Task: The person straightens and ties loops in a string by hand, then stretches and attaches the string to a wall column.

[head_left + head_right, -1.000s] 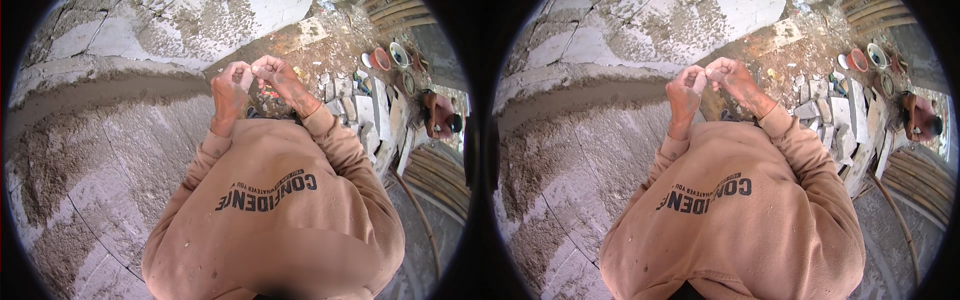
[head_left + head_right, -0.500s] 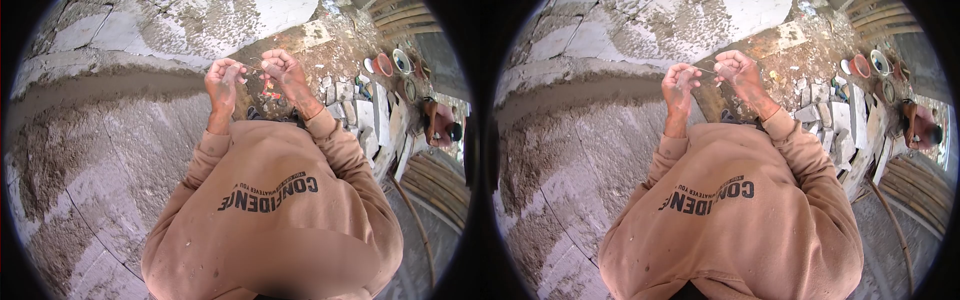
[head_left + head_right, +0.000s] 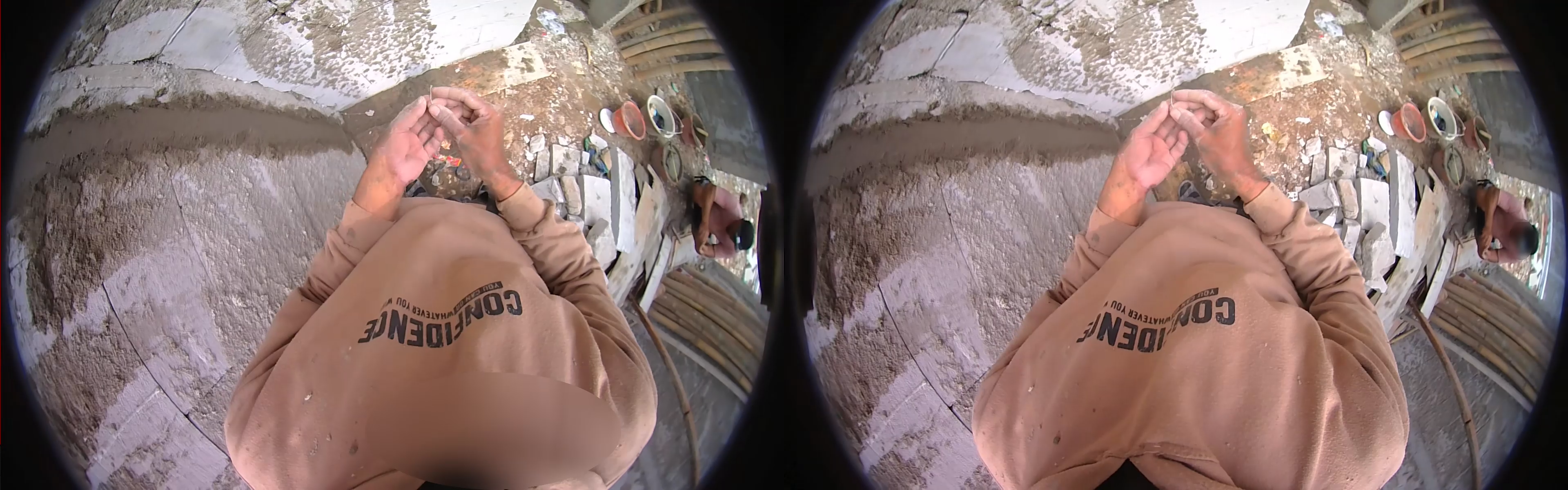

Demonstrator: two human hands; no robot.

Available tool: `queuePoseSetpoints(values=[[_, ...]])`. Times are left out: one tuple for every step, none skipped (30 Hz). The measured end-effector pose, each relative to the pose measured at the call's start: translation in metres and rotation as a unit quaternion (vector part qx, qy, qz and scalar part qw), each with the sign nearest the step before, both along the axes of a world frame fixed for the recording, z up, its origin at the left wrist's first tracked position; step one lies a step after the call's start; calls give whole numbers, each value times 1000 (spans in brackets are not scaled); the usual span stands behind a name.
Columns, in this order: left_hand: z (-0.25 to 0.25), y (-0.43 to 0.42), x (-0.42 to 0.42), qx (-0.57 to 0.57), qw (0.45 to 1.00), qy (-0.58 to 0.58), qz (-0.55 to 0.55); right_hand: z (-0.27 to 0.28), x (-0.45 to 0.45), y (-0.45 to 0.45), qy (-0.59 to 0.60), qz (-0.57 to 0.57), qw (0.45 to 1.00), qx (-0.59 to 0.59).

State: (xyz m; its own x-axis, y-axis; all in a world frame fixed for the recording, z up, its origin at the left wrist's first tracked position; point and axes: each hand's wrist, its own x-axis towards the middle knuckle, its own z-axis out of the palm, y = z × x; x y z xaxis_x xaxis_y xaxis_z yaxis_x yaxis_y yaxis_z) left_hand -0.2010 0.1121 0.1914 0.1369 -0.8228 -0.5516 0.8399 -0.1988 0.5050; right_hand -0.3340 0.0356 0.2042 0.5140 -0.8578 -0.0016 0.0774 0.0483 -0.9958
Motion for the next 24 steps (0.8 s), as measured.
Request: queuePoseSetpoints(values=[[-1,-2,-1,-7,1000,16,17,-4,0,0,-8,-1,1000,-1],[-2,-1,-4,-24,999,2,33,-6,0,1,-11,-6,1000,1],[-3,1,-8,-40,998,-12,49,-8,0,3,-13,-10,1000,4],[-2,0,-10,-57,996,-27,64,-10,1,3,-17,-16,1000,6],[0,0,-11,-64,994,-37,81,-11,0,4,-50,-1,996,67],[2,1,-10,-70,991,-47,99,-12,-1,4,-84,15,988,127],[3,1,-9,-77,988,-57,118,-14,-2,4,-117,31,975,186],[3,2,-6,-92,988,-48,115,-17,-3,4,-148,42,966,209],[1,3,-2,-105,987,-39,113,-21,-5,3,-178,54,955,232],[1,5,1,-118,986,-30,112,-21,-7,4,-207,67,942,255],[1,6,3,-125,986,-34,108,-19,-8,6,-219,65,935,272],[0,8,5,-132,985,-39,104,-18,-9,5,-232,63,927,288],[1,9,6,-139,984,-43,99,-14,-10,5,-244,61,919,304],[2,10,5,-134,985,-40,103,-12,-11,6,-231,63,922,304],[3,11,5,-129,985,-37,106,-10,-12,6,-217,66,925,303],[4,12,4,-124,986,-33,110,-10,-14,6,-203,68,928,303],[2,13,5,-133,984,-7,114,-11,-14,7,-176,63,953,240],[-2,13,6,-141,983,19,120,-14,-15,9,-148,58,972,176],[-2,14,7,-149,980,45,126,-15,-15,11,-118,54,985,111],[-3,16,7,-149,977,61,136,-14,-17,11,-96,68,988,100],[-4,16,7,-151,975,76,146,-12,-20,11,-75,83,990,88],[-3,16,7,-152,972,91,154,-10,-20,10,-53,97,991,75],[-2,15,7,-152,970,92,164,-12,-20,11,-51,96,994,21],[-2,16,6,-152,969,93,172,-15,-19,13,-47,94,994,-32]])
